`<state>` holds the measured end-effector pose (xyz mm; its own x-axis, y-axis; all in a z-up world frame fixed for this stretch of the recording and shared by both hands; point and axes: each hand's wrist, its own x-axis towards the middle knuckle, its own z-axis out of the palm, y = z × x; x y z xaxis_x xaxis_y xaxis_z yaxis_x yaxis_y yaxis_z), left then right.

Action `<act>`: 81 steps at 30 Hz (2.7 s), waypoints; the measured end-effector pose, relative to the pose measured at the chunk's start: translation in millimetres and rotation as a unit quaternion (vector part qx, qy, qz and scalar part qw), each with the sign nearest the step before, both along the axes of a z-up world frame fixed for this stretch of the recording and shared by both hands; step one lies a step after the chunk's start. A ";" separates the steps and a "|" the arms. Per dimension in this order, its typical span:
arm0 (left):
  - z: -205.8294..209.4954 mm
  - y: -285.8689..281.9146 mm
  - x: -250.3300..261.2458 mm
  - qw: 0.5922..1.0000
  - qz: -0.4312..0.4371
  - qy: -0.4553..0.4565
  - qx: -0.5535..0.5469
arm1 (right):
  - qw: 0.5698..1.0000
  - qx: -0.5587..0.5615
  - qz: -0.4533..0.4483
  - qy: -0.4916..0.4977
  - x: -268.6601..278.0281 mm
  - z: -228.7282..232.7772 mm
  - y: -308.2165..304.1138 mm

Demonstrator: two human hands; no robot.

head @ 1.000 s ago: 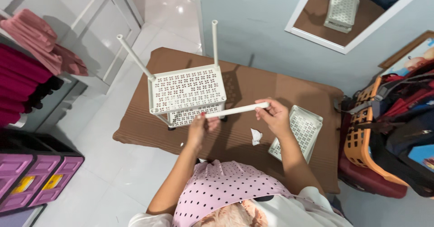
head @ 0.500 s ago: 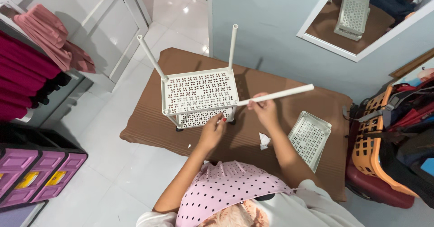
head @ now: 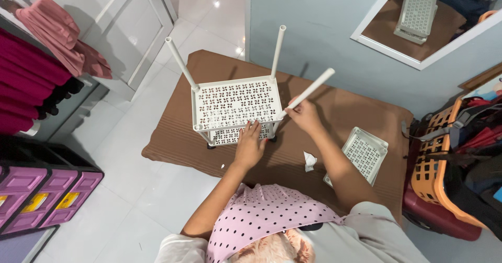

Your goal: The person assembles a white plastic three-tier storage rack. They insert four vertical support poles into the bottom tray, place a middle tray onto the poles, and then place the top tray onto the poles, completing the assembly.

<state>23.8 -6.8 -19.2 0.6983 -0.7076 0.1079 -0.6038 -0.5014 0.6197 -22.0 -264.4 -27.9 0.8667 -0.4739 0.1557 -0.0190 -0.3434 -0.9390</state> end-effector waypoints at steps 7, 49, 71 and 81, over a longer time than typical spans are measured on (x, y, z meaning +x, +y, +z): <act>-0.2 -1.9 -3.0 1.000 0.009 0.010 0.003 | 0.984 -0.156 0.036 0.075 8.2 36.4 23.4; -70.1 -46.6 -97.4 0.966 0.041 0.135 0.219 | 0.848 0.311 -0.347 0.254 -250.2 -188.0 -37.3; -112.6 -36.0 -101.9 0.966 0.104 0.200 0.128 | 0.826 0.386 -0.317 0.262 -234.9 -181.9 -45.2; -95.3 -66.7 -108.2 0.960 0.057 0.275 0.010 | 0.817 0.554 -0.155 -0.026 -232.5 -160.3 -68.1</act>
<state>-84.4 -73.4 -114.5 0.7185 -0.6221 -0.3110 -0.1294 -0.5589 0.8190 -254.5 -332.5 -188.2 0.6835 -0.5452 -0.4855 0.1069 0.7326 -0.6722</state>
